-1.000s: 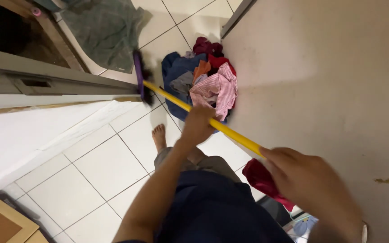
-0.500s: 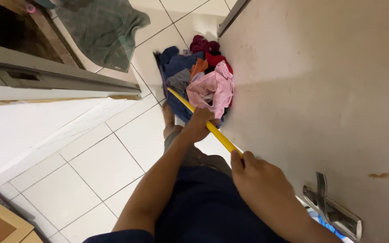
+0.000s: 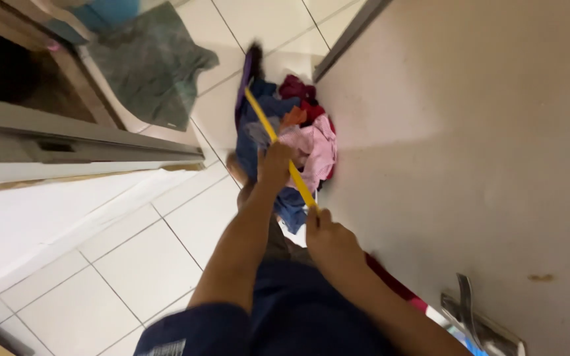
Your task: Sweeping the tiled floor with a broom in a bedroom.
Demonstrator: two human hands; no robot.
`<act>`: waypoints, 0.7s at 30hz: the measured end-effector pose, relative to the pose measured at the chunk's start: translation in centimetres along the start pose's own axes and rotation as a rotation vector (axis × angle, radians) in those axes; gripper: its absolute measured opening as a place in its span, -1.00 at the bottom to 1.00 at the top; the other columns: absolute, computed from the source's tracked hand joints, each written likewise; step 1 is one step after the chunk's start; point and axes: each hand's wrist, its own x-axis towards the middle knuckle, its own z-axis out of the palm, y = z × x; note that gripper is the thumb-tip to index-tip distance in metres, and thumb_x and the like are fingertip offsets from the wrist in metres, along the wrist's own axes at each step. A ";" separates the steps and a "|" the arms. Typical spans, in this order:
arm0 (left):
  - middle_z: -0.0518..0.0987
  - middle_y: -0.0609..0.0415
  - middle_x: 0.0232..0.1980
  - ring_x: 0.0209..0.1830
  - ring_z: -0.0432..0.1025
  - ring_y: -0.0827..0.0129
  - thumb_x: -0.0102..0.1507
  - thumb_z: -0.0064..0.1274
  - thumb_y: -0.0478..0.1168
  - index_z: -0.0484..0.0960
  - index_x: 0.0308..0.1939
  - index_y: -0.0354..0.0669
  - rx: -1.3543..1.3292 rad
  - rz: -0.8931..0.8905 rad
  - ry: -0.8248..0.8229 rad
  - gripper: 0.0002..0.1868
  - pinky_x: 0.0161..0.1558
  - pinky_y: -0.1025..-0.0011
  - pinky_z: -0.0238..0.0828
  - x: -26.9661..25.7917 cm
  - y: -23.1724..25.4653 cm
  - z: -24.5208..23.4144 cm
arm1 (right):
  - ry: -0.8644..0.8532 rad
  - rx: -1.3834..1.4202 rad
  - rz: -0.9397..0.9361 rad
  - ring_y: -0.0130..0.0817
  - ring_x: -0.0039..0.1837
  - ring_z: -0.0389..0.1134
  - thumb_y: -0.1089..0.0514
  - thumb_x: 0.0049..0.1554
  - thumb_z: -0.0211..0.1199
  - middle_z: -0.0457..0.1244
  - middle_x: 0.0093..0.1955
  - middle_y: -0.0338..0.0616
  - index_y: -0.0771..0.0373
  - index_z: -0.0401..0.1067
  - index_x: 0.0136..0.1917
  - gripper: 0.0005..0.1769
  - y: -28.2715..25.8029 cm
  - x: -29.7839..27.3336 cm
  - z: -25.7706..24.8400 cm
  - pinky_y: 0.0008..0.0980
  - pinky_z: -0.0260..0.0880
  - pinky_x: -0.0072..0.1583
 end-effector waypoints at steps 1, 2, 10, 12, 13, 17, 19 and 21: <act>0.56 0.06 0.07 0.25 0.37 0.03 0.12 0.25 -0.01 0.64 -0.06 -0.01 0.021 0.000 -0.067 -0.64 0.26 -0.31 0.13 1.4 0.2 -0.4 | 0.017 0.075 0.023 -0.23 -0.37 0.39 0.24 0.10 0.16 0.30 -0.15 0.02 0.45 0.38 0.25 -0.54 -0.1 0.3 0.6 -0.29 0.44 -0.33; 0.54 0.06 0.08 0.26 0.37 0.03 0.10 0.26 -0.03 0.62 -0.05 -0.04 0.051 -0.003 -0.119 -0.61 0.23 -0.22 0.21 3.5 -0.2 -1.1 | 0.048 0.147 0.035 -0.18 -0.38 0.39 0.24 0.10 0.15 0.31 -0.10 0.09 0.48 0.37 0.27 -0.53 0.0 1.5 1.4 -0.27 0.45 -0.32; 0.56 0.03 -0.12 0.06 0.44 0.04 0.19 0.27 -0.09 0.60 -0.23 -0.03 -0.132 0.148 0.126 -0.80 0.22 0.01 0.33 8.5 9.1 -12.5 | 0.070 0.395 0.225 -0.04 -0.21 0.45 0.17 0.13 0.20 0.40 0.03 -0.05 0.30 0.46 0.18 -0.65 7.8 0.0 -14.7 -0.16 0.48 -0.19; 0.54 -0.01 -0.17 0.01 0.46 0.04 0.28 0.26 -0.07 0.57 -0.24 -0.08 -0.190 0.162 0.142 -0.77 0.21 0.06 0.35 6.6 10.1 -14.2 | 0.042 0.392 0.255 -0.04 -0.23 0.45 0.14 0.12 0.23 0.41 0.03 -0.06 0.29 0.48 0.16 -0.65 8.3 -0.2 -16.2 -0.17 0.48 -0.20; 0.55 -0.04 -0.19 -0.03 0.46 -0.02 0.27 0.23 -0.06 0.59 -0.22 -0.13 -0.182 0.165 0.167 -0.76 0.10 0.04 0.35 6.0 9.9 -14.9 | 0.028 0.413 0.227 -0.06 -0.21 0.46 0.14 0.12 0.21 0.41 0.02 -0.05 0.29 0.48 0.15 -0.65 8.4 0.3 -16.7 -0.19 0.49 -0.19; 0.57 -0.08 -0.32 -0.20 0.47 -0.03 0.31 0.15 -0.04 0.66 -0.22 -0.15 -0.187 -0.020 -0.210 -0.75 -0.18 0.00 0.38 5.2 7.9 -14.8 | -0.138 0.570 0.275 -0.05 -0.23 0.45 0.18 0.09 0.18 0.42 0.04 -0.10 0.21 0.51 0.20 -0.61 8.5 3.5 -15.9 -0.17 0.48 -0.18; 0.59 -0.06 -0.30 -0.16 0.48 -0.03 0.32 0.15 -0.02 0.65 -0.29 -0.15 -0.209 -0.039 -0.296 -0.73 -0.14 0.01 0.39 5.3 5.9 -12.6 | -0.201 0.541 0.286 -0.03 -0.23 0.44 0.21 0.06 0.18 0.41 0.03 -0.08 0.22 0.49 0.21 -0.58 7.1 5.3 -14.0 -0.14 0.47 -0.17; 0.61 -0.04 -0.28 -0.11 0.48 -0.02 0.32 0.14 -0.01 0.64 -0.37 -0.16 -0.229 -0.061 -0.369 -0.69 -0.10 0.02 0.40 6.6 3.6 -10.0 | -0.259 0.505 0.288 -0.02 -0.22 0.43 0.24 0.03 0.17 0.39 0.03 -0.06 0.23 0.48 0.21 -0.55 5.9 7.3 -12.1 -0.10 0.46 -0.17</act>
